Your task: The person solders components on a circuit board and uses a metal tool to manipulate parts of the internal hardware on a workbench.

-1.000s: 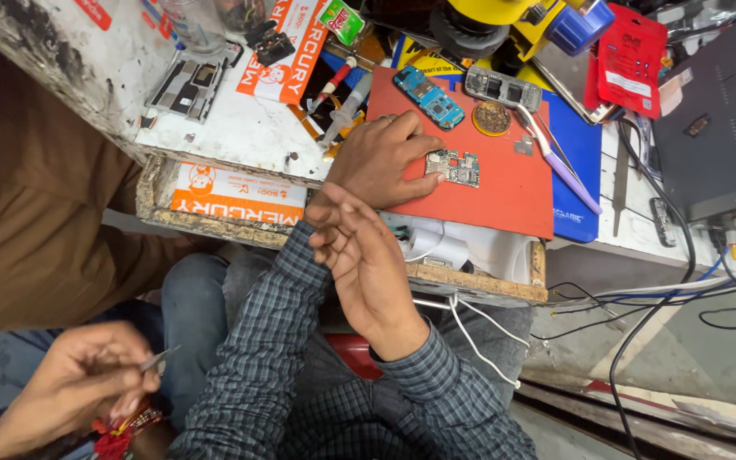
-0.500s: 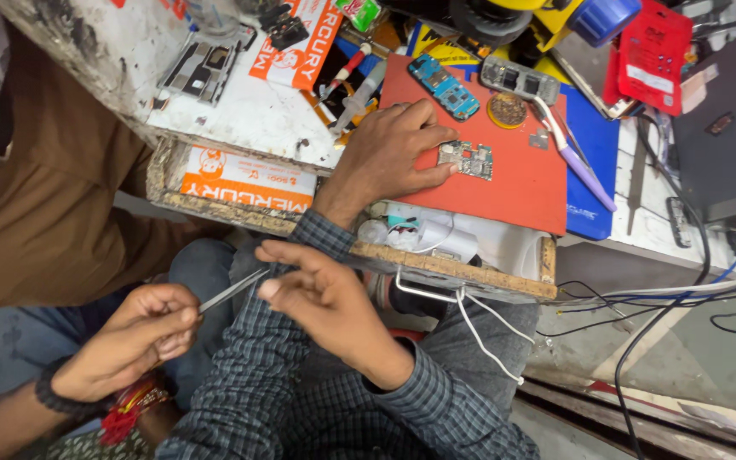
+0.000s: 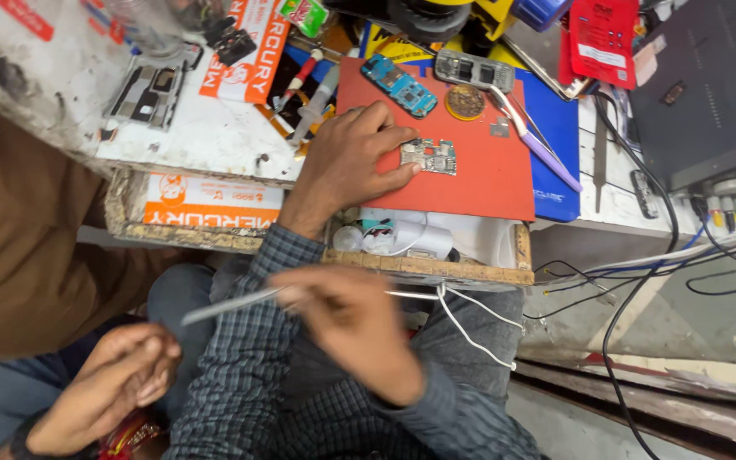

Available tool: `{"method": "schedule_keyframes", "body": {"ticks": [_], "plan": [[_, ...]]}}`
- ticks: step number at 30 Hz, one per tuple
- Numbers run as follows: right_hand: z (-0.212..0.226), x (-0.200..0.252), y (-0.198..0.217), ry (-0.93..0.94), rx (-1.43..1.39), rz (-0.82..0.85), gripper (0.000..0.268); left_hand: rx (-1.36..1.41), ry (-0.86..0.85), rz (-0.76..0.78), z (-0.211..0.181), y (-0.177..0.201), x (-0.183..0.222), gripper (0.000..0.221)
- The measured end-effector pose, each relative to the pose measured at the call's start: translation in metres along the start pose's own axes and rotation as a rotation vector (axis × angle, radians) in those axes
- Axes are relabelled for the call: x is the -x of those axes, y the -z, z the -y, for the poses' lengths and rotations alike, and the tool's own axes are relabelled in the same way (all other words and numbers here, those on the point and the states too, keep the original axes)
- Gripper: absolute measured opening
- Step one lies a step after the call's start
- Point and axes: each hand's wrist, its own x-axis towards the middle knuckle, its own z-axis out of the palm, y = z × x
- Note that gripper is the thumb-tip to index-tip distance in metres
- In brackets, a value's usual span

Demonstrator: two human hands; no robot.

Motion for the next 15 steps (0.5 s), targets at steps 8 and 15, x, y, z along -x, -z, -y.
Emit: {"method": "schedule_keyframes", "body": {"ticks": [8, 15], "plan": [[-0.041, 0.005, 0.141, 0.021, 0.427, -0.945, 0.012, -0.376, -0.35, -0.092, -0.05, -0.058, -0.127, 0.037], [-0.039, 0.022, 0.15, -0.111, 0.722, -0.663, 0.014, -0.387, -0.367, -0.078, -0.041, -0.06, -0.126, 0.039]]}}
